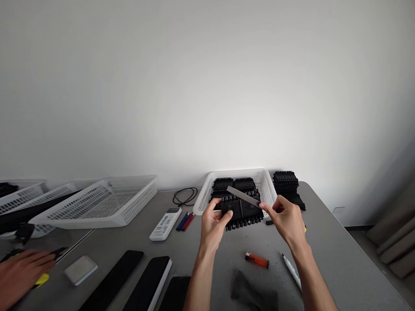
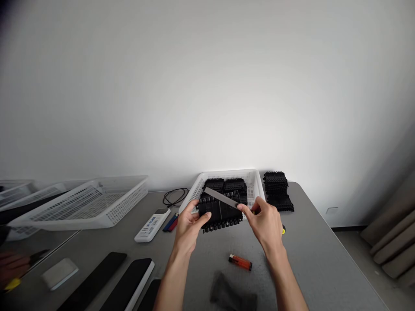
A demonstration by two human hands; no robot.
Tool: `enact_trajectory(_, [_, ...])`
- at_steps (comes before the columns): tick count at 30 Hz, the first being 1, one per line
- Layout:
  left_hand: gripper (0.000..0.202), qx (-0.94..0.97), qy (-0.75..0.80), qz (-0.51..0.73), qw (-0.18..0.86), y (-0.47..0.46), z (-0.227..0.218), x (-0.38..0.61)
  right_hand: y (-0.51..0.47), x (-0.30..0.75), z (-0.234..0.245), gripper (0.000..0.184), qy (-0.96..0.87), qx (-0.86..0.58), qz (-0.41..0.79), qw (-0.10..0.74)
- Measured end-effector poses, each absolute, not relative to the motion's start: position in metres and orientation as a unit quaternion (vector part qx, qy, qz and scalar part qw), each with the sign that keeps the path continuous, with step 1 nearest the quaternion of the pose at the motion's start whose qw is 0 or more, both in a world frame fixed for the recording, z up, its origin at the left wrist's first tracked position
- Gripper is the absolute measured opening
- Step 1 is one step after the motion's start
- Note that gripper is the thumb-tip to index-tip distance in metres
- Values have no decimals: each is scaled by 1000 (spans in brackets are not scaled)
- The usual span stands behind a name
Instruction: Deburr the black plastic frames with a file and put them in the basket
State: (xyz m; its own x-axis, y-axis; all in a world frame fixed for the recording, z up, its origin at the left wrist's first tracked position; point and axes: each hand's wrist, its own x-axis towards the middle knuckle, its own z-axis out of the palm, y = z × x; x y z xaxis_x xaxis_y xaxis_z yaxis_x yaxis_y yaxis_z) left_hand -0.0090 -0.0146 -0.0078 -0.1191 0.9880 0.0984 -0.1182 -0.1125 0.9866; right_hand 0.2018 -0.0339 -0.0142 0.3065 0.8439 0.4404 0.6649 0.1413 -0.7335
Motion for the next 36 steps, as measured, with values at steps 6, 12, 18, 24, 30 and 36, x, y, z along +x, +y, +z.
enact_trajectory(6, [51, 458, 474, 586, 471, -16, -5, -13, -28, 224, -18, 57, -525, -695, 79, 485])
enact_trajectory(12, [41, 505, 467, 557, 466, -14, -11, -7, -29, 212, -14, 48, -520, -664, 143, 518])
enact_trajectory(18, [32, 554, 482, 509, 449, -23, -9, 11, -29, 176, -16, 62, -538, -623, 200, 531])
enact_trajectory(24, [34, 552, 466, 508, 468, -22, -11, 11, -22, 188, -22, 47, -533, -617, 228, 533])
enact_trajectory(30, [40, 537, 466, 517, 476, -14, -17, 2, -18, 197, -23, 43, -528, -578, 244, 573])
enact_trajectory(36, [34, 568, 474, 521, 426, -16, -16, 6, -19, 187, -27, 42, -550, -542, 276, 572])
